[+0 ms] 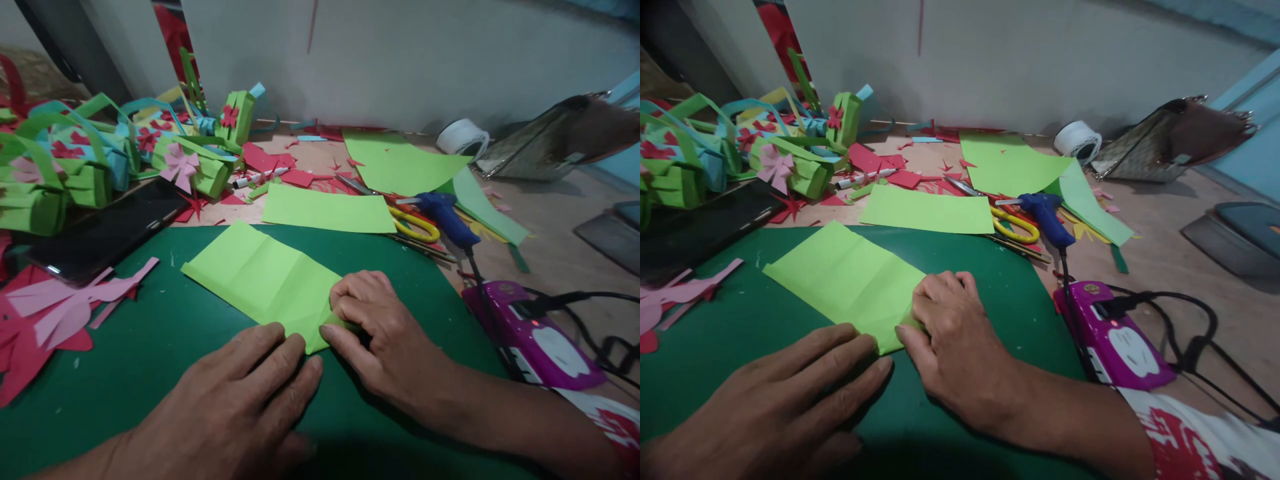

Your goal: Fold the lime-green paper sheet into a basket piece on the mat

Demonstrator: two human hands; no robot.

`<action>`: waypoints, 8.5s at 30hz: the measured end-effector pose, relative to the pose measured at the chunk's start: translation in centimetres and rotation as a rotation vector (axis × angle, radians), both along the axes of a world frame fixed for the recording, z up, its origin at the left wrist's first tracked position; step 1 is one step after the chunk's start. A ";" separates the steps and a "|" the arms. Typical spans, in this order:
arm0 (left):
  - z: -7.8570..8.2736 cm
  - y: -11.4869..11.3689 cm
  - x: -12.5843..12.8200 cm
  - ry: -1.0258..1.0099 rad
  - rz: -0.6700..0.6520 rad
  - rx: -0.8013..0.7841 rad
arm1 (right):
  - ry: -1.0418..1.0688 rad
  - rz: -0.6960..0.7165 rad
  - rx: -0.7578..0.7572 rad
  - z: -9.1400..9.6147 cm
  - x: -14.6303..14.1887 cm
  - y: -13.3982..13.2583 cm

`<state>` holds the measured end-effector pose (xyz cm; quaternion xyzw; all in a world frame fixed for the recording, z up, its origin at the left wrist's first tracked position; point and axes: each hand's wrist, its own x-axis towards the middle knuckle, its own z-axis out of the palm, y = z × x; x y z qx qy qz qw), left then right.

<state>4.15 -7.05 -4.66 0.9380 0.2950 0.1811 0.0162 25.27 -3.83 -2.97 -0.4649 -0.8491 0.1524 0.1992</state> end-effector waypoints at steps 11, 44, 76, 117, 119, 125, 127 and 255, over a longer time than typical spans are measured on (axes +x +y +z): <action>0.0 0.4 0.0 0.054 -0.023 0.069 | -0.023 0.010 0.010 -0.3 0.2 -0.1; 0.3 0.4 0.0 0.096 0.017 -0.018 | -0.040 -0.036 -0.028 0.0 0.1 0.0; 2.7 1.0 0.5 0.068 -0.077 -0.374 | -0.362 0.328 0.608 1.1 0.7 -1.5; 2.9 1.4 1.2 0.166 -0.118 -0.422 | -0.520 0.413 0.495 0.6 4.3 -2.7; 2.7 1.4 1.1 0.149 -0.118 -0.418 | -0.564 0.394 0.512 0.6 5.2 -3.0; 1.8 1.2 0.8 0.071 -0.120 -0.381 | -0.565 0.264 0.434 1.8 6.5 -3.5; 1.8 1.2 0.7 0.079 -0.124 -0.373 | -0.435 0.109 0.270 2.7 5.6 -3.0; 3.7 9.4 4.2 0.035 0.143 -0.629 | -0.459 0.857 0.926 1.2 0.4 1.4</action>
